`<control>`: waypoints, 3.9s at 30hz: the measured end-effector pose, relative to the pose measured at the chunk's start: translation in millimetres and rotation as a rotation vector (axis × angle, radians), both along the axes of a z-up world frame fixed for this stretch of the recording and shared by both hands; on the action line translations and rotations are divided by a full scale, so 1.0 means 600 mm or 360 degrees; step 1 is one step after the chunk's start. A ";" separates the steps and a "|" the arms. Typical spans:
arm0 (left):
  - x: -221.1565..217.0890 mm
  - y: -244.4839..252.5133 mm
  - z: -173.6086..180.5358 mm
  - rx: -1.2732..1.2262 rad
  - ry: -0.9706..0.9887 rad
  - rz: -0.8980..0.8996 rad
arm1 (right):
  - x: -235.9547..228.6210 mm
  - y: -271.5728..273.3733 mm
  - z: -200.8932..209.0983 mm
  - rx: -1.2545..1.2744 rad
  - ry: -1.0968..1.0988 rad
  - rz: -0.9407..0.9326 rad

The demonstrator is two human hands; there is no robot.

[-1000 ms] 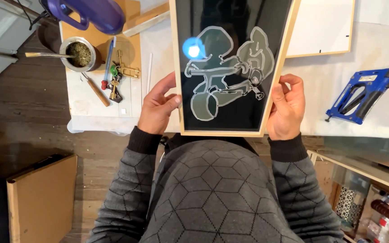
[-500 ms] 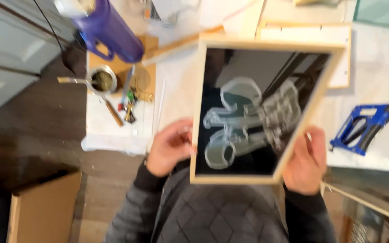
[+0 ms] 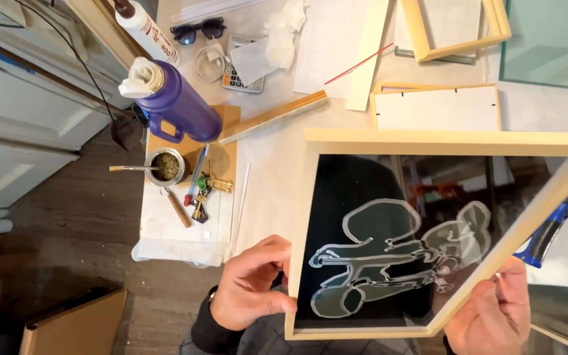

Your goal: The recorder frames a piece of art by assembling the mat, glass, and frame components.

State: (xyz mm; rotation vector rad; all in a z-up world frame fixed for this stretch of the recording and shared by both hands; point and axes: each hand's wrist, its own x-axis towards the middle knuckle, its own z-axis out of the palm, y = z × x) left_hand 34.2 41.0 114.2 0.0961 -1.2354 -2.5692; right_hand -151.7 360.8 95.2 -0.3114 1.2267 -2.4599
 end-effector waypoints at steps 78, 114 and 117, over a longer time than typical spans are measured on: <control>-0.068 0.029 -0.233 0.0480 -0.0288 0.0507 | -0.122 -0.123 -0.082 0.0486 -0.0017 0.0699; -0.054 0.039 -0.273 0.0973 -0.0328 0.0247 | -0.022 -0.135 0.014 0.0837 0.0375 0.0530; -0.048 0.037 -0.286 0.0946 -0.0358 0.0291 | -0.025 -0.138 0.007 0.0793 0.0347 0.0544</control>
